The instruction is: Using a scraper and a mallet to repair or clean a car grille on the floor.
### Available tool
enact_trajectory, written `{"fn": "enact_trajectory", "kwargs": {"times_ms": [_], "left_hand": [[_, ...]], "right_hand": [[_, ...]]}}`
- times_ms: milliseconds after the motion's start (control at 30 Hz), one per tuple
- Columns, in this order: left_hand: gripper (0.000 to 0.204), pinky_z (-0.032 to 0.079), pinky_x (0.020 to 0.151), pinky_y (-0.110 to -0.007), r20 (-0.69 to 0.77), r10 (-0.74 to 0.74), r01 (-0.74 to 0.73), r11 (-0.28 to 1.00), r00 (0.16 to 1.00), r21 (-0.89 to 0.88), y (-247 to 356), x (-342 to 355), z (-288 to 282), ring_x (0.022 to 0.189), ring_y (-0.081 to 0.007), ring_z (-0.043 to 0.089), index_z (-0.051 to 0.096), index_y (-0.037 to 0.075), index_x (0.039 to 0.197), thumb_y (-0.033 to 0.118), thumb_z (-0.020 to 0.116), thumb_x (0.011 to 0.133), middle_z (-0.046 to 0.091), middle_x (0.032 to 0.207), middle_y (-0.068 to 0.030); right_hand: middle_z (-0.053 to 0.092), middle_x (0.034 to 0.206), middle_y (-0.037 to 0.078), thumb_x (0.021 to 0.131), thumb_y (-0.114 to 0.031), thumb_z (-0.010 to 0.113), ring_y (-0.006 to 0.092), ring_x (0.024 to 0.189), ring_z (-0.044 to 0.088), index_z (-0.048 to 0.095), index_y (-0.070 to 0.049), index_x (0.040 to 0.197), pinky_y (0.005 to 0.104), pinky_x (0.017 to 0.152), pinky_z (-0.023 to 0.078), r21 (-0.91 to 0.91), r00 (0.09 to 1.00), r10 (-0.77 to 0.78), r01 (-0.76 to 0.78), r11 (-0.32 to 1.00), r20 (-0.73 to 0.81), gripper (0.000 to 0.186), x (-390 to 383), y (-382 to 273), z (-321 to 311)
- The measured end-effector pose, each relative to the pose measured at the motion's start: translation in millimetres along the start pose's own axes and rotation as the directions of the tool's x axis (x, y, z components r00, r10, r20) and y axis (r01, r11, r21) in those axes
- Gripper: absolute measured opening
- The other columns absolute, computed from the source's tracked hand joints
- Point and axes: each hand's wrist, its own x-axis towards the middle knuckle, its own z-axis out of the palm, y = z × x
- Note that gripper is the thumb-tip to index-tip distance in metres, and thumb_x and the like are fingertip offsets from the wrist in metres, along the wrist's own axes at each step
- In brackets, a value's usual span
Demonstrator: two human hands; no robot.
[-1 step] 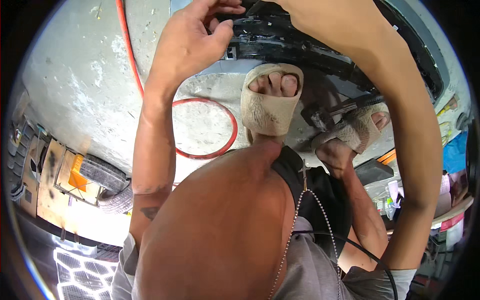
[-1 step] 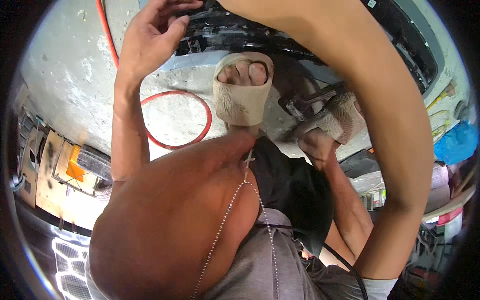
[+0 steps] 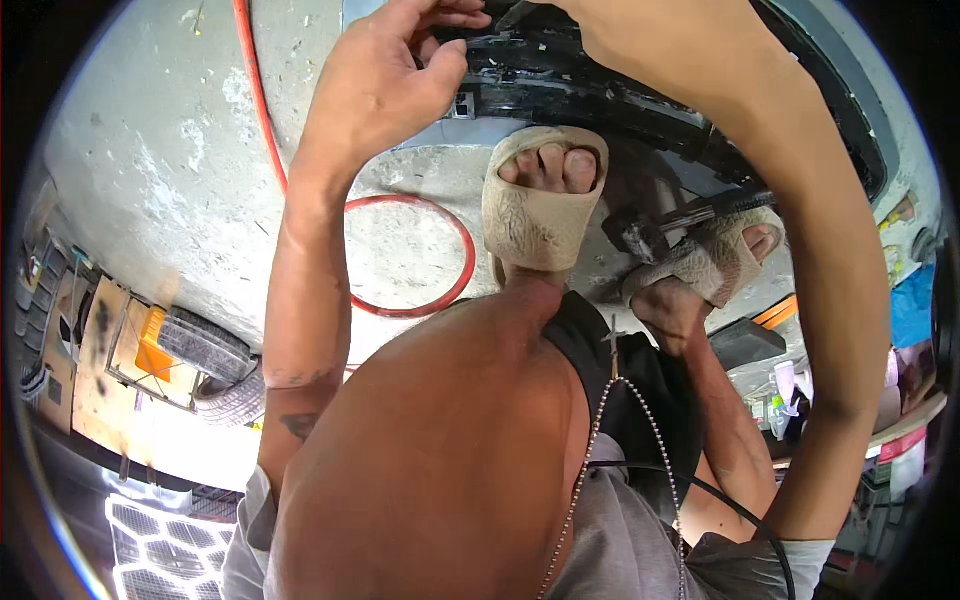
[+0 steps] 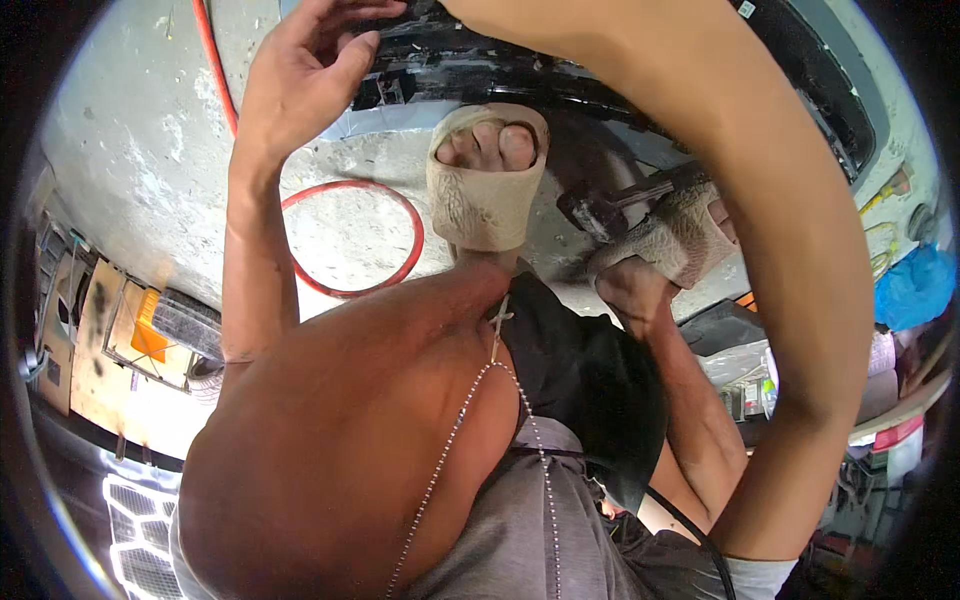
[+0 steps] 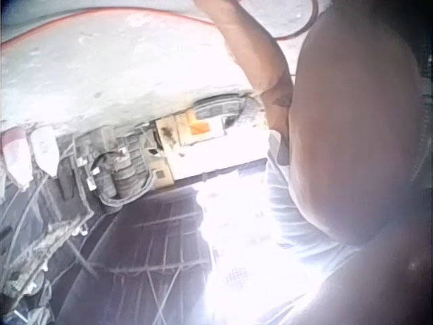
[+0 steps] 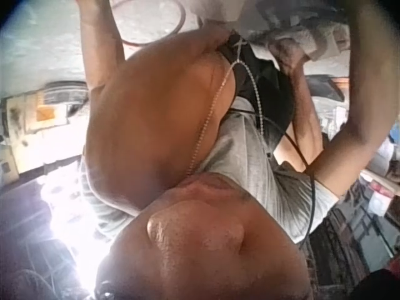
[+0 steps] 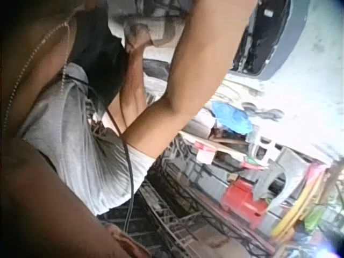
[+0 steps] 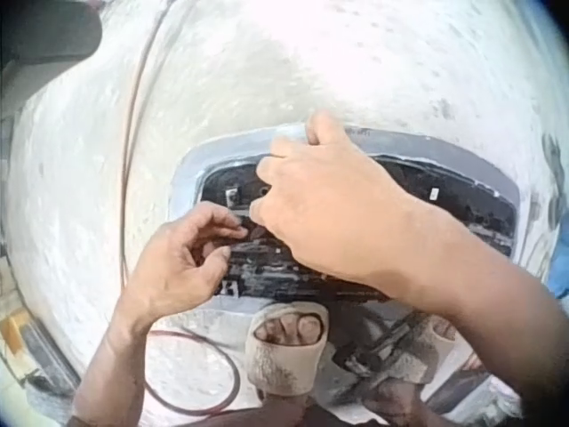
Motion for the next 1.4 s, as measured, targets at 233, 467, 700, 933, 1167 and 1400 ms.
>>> {"fn": "enact_trajectory", "kwargs": {"times_ms": [233, 467, 700, 933, 1167, 1400], "left_hand": [[0.032, 0.050, 0.066, -0.025, -0.016, -0.156, 0.157, 0.982, 0.988, 0.102, 17, -6, -6, 0.074, -0.0082, 0.059, 0.059, -0.001, 0.120, -0.005, 0.054, 0.089, 0.072, 0.103, -0.0090], [0.032, 0.053, 0.067, -0.029, 0.035, -0.099, 0.088, 0.968, 0.995, 0.233, 22, -3, 2, 0.072, -0.0158, 0.064, 0.061, 0.000, 0.119, 0.000, 0.055, 0.087, 0.074, 0.102, -0.0147], [0.027, 0.056, 0.070, -0.036, -0.050, 0.260, -0.196, 0.827, 0.964, 0.528, 1, 6, -10, 0.079, -0.0281, 0.073, 0.061, 0.002, 0.114, 0.002, 0.056, 0.087, 0.075, 0.095, -0.0174], [0.025, 0.051, 0.063, -0.028, -0.228, 0.266, -0.118, 0.852, 0.937, 0.511, 15, -3, -38, 0.066, -0.0169, 0.066, 0.063, 0.000, 0.111, 0.001, 0.058, 0.087, 0.075, 0.088, -0.0125], [0.022, 0.047, 0.064, -0.022, -0.422, 0.200, -0.060, 0.945, 0.884, 0.322, -9, -3, -48, 0.074, -0.0061, 0.059, 0.061, 0.002, 0.116, -0.001, 0.058, 0.095, 0.071, 0.095, -0.0045], [0.013, 0.048, 0.066, -0.023, -0.365, 0.075, 0.057, 0.939, 0.928, 0.339, -3, -5, -44, 0.074, -0.0069, 0.060, 0.064, 0.002, 0.107, 0.002, 0.066, 0.095, 0.070, 0.090, -0.0033]], "right_hand": [[0.073, 0.084, 0.018, 0.081, -0.010, 0.058, 0.0354, 0.087, 0.070, 0.075, -0.006, 0.082, 0.0546, 0.094, 0.043, 0.348, 0.893, 0.311, -0.418, 0.839, 0.324, 0.018, 14, -8, -33], [0.070, 0.085, 0.015, 0.084, -0.008, 0.059, 0.0320, 0.085, 0.068, 0.078, -0.010, 0.087, 0.0510, 0.086, 0.044, 0.039, 0.970, 0.228, -0.232, 0.972, 0.080, 0.019, -1, 1, -16], [0.068, 0.085, 0.016, 0.085, -0.008, 0.059, 0.0351, 0.084, 0.067, 0.073, -0.006, 0.080, 0.0509, 0.079, 0.046, 0.088, 0.988, 0.151, -0.154, 0.984, 0.041, 0.015, 4, -8, -1], [0.066, 0.086, 0.021, 0.090, -0.008, 0.055, 0.0428, 0.081, 0.066, 0.064, -0.003, 0.102, 0.0516, 0.073, 0.053, 0.413, 0.848, 0.459, -0.530, 0.740, 0.265, 0.016, -1, -40, -5], [0.067, 0.089, 0.020, 0.089, -0.010, 0.056, 0.0411, 0.084, 0.068, 0.066, -0.004, 0.096, 0.0502, 0.075, 0.055, 0.384, 0.822, 0.525, -0.569, 0.727, 0.222, 0.013, 2, -49, 16], [0.069, 0.090, 0.014, 0.085, -0.009, 0.060, 0.0358, 0.080, 0.069, 0.067, -0.007, 0.091, 0.0492, 0.073, 0.053, 0.556, 0.805, 0.574, -0.549, 0.624, 0.151, 0.009, 11, -51, 28]]}}
